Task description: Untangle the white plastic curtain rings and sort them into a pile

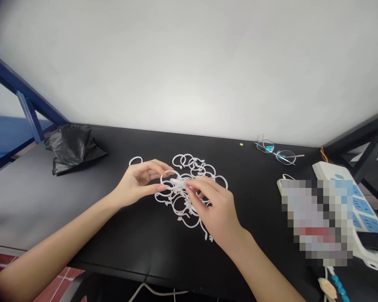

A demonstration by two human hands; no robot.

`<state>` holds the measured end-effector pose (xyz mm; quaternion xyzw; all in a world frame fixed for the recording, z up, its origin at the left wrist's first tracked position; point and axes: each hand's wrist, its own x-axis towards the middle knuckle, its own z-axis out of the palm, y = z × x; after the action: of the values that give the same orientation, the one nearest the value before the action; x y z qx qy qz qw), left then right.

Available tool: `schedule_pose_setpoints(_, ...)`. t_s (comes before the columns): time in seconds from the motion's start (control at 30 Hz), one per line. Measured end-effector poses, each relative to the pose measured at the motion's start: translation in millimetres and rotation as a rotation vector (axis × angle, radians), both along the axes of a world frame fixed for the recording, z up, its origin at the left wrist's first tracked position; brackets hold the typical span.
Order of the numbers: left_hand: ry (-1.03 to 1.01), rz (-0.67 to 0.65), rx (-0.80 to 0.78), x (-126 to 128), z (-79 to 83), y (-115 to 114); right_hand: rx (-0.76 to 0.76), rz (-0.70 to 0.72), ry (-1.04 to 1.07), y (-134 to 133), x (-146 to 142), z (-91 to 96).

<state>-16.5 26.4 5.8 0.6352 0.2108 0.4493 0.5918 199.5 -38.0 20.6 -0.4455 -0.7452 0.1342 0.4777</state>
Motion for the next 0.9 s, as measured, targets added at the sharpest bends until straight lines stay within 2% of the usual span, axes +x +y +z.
schedule_pose_setpoints(0.43,0.001,0.022,-0.075,-6,-0.5,6,-0.110,-0.228,0.109,1,5,-0.2)
schedule_pose_setpoints(0.7,0.042,-0.013,-0.143,5,-7.8,3,-0.149,-0.231,0.197,3,5,-4.5)
schedule_pose_setpoints(0.9,0.029,-0.012,-0.224,1,-7.7,6,-0.213,-0.240,0.300,3,5,-3.0)
